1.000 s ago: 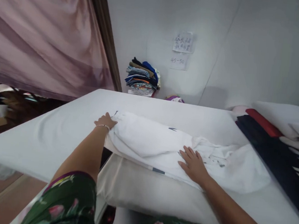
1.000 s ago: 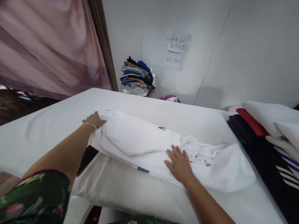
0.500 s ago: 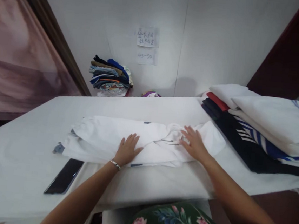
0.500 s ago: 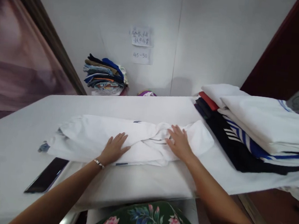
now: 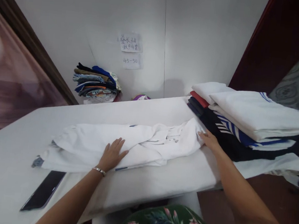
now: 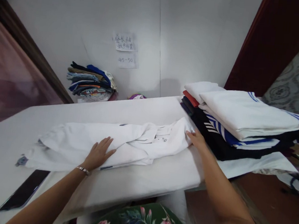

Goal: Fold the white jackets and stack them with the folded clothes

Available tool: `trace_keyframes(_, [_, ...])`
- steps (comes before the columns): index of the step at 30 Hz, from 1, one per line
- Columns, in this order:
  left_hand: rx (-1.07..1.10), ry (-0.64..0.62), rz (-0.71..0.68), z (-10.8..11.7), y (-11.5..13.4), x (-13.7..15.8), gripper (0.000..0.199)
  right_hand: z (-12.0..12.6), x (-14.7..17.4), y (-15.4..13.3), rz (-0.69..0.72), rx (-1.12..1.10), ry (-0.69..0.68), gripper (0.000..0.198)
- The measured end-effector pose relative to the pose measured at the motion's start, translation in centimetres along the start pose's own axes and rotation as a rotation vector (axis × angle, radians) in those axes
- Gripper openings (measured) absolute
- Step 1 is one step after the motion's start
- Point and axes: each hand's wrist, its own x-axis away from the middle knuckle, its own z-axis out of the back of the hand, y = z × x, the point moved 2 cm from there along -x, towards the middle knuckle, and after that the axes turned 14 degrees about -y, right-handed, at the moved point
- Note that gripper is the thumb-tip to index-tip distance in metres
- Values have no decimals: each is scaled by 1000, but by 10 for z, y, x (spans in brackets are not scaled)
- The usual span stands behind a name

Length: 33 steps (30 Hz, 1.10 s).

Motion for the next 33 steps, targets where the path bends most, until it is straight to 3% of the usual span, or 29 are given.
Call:
trace_keyframes(5, [8,-11,20,3,2,3,59,-1,-2,-5,-22,79,-106,14])
trace_keyframes(9, [44,-93,49,13,0,0,59,16,12,5,41,57,4,21])
trace_keyframes(12, [107,-165,144,33,16,-14,59,21,26,16,109,3,130,26])
trace_keyframes(14, [197,-132,102,49,48,-28,57,17,33,22,107,-36,124,26])
trace_keyframes(17, [455,-104,-149,66,124,-52,50,10,37,25,85,-88,133,28])
trace_keyframes(20, [626,-172,-331,70,207,-77,44,8,38,23,91,-100,166,29])
trace_keyframes(23, [666,-227,-377,69,270,-103,49,7,38,22,118,-96,186,30])
trace_keyframes(28, [682,-342,-240,63,322,-137,59,6,36,29,132,-88,216,37])
trace_keyframes(33, [675,-341,-214,59,337,-146,34,5,32,38,84,-102,175,47])
